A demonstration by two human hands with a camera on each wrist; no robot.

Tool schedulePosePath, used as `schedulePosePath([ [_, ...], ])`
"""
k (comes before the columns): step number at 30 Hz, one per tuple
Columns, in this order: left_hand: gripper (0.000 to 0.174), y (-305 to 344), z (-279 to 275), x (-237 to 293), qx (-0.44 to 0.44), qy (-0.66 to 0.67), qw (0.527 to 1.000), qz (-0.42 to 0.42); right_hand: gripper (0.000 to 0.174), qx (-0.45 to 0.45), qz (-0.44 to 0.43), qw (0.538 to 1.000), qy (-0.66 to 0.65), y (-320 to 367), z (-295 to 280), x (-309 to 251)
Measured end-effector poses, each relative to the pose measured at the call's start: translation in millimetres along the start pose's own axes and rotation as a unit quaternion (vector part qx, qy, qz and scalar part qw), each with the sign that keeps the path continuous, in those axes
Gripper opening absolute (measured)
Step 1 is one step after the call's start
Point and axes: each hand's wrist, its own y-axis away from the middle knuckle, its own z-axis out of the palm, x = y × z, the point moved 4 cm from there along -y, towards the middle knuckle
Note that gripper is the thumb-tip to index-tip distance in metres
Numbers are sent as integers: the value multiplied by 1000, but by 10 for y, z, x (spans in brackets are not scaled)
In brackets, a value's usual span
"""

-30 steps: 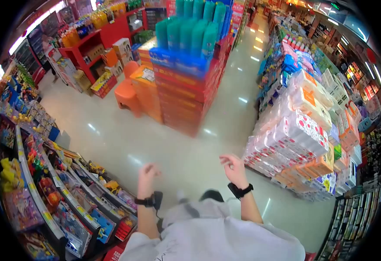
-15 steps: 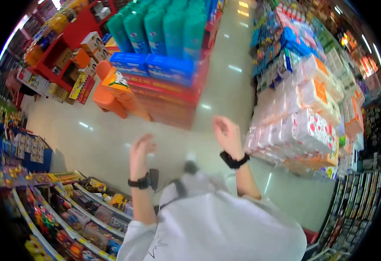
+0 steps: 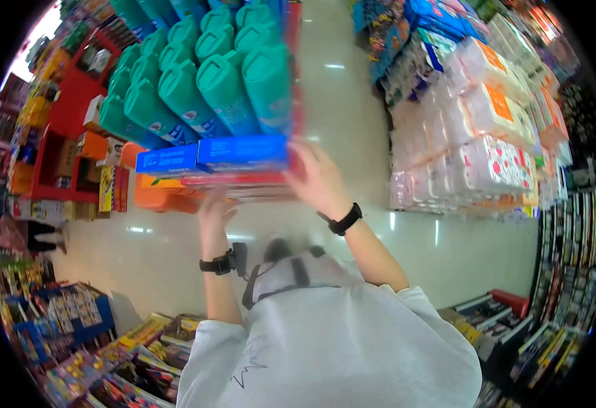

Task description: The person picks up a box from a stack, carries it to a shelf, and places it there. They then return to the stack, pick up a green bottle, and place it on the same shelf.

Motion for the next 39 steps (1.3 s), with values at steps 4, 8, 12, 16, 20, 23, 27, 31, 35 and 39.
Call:
schedulePosePath([
  [4,38,-395,-240,-55,-20,-21,1000,-5,54,7,27,999,45,-48,235,-34],
  [8,29,-654,-455,-167,-58,-59,996,13,58,-27,48,995,85,-107,349,-32],
  [12,25,-841,-456,-255,-99,-69,993,-19,61,-67,45,990,113,-146,365,-70],
  [16,25,-870,-427,-363,-151,-41,987,-23,62,-62,71,988,120,103,263,-137],
  [20,36,-812,-203,-417,-234,-26,969,-71,55,12,127,986,102,568,-157,-249],
  [23,42,-705,142,-482,-276,-52,956,-91,52,29,169,981,85,1046,-459,-219],
  [27,43,-196,847,-566,-357,-44,926,-116,50,77,246,965,39,1778,-946,-380],
  [31,36,430,1588,-879,-456,-31,877,-149,50,191,291,937,31,2691,-1445,-582],
  [35,44,1231,2285,-1051,-566,-82,808,-143,56,317,318,892,46,3740,-1926,-675],
  [39,34,2214,2906,-1224,-629,-138,757,-108,58,436,329,832,92,4619,-2354,-965],
])
